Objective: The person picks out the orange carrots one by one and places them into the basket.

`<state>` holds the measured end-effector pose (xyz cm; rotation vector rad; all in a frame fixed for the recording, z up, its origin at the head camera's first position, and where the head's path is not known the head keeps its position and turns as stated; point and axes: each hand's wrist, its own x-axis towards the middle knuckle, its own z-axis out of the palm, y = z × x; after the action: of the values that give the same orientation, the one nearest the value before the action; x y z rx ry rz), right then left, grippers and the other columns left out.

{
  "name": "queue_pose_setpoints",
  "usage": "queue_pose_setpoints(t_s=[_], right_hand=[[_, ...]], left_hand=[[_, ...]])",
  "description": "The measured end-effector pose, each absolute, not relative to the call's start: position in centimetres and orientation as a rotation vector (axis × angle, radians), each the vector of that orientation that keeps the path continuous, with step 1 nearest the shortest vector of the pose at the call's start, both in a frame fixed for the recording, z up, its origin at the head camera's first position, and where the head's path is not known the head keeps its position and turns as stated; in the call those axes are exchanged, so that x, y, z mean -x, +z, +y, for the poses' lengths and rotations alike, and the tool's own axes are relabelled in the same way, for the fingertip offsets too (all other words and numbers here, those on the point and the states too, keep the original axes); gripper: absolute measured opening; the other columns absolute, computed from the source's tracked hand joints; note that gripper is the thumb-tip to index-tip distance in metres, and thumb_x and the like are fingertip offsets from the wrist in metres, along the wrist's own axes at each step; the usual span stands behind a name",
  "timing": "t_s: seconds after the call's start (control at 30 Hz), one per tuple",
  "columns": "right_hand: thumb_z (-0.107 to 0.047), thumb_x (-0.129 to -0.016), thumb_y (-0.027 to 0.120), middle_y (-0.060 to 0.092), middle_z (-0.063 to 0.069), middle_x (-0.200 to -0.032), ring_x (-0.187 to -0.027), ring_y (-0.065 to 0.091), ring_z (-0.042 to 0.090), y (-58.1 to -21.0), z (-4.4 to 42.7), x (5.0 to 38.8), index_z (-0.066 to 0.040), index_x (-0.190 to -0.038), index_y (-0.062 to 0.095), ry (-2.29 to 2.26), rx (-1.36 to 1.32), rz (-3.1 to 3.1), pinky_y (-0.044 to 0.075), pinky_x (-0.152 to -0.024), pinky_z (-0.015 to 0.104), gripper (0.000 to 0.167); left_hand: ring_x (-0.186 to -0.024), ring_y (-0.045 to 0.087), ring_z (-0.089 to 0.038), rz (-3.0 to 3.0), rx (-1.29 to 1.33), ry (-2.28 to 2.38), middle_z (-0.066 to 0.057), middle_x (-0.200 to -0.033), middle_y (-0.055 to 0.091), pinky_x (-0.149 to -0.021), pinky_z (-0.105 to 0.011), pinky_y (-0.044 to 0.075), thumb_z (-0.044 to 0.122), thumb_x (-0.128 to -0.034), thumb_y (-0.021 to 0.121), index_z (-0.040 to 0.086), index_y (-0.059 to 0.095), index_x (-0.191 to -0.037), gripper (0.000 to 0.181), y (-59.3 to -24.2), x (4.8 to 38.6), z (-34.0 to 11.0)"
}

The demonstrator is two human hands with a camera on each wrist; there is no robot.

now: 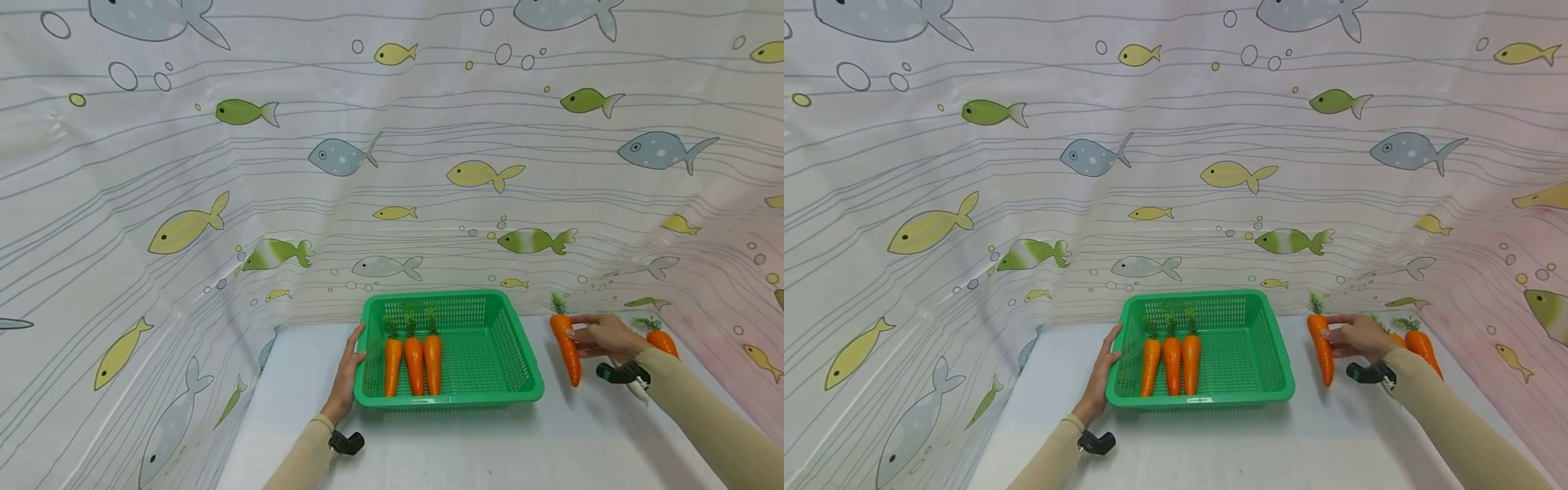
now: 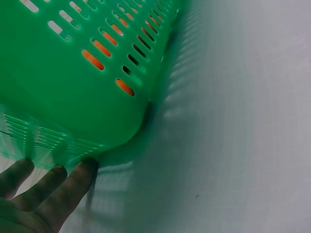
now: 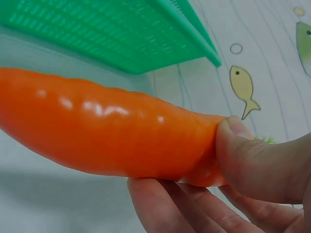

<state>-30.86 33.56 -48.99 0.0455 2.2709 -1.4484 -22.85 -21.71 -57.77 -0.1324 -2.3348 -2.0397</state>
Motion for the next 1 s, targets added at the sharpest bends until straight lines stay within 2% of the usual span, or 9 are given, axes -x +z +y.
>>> queue_pose_setpoints(t_s=[0.53,1.0], right_hand=[[-0.022,-0.106,0.065,0.071,0.023,-0.124,-0.096,0.076,0.024,-47.1,30.9,31.2,0.017,-0.159,0.026,-1.449,0.046,2.291,0.065,-0.085,0.041,0.076],[-0.024,-0.106,0.065,0.075,0.009,-0.114,-0.1,0.077,0.021,-46.1,28.8,31.5,0.017,-0.16,0.022,-1.56,0.129,2.156,0.065,-0.088,0.039,0.08]], left_hand=[[-0.166,0.007,-0.036,-2.328,0.13,-2.05,-0.002,-0.18,0.009,-0.129,-0.069,0.004,0.023,-0.1114,0.027,0.037,0.021,-0.17,0.06,-57.7,22.8,-21.7],[-0.166,0.008,-0.035,-2.327,0.117,-2.056,-0.002,-0.18,0.009,-0.129,-0.068,0.005,0.026,-0.1109,0.028,0.038,0.021,-0.17,0.06,-57.8,22.8,-21.7]])
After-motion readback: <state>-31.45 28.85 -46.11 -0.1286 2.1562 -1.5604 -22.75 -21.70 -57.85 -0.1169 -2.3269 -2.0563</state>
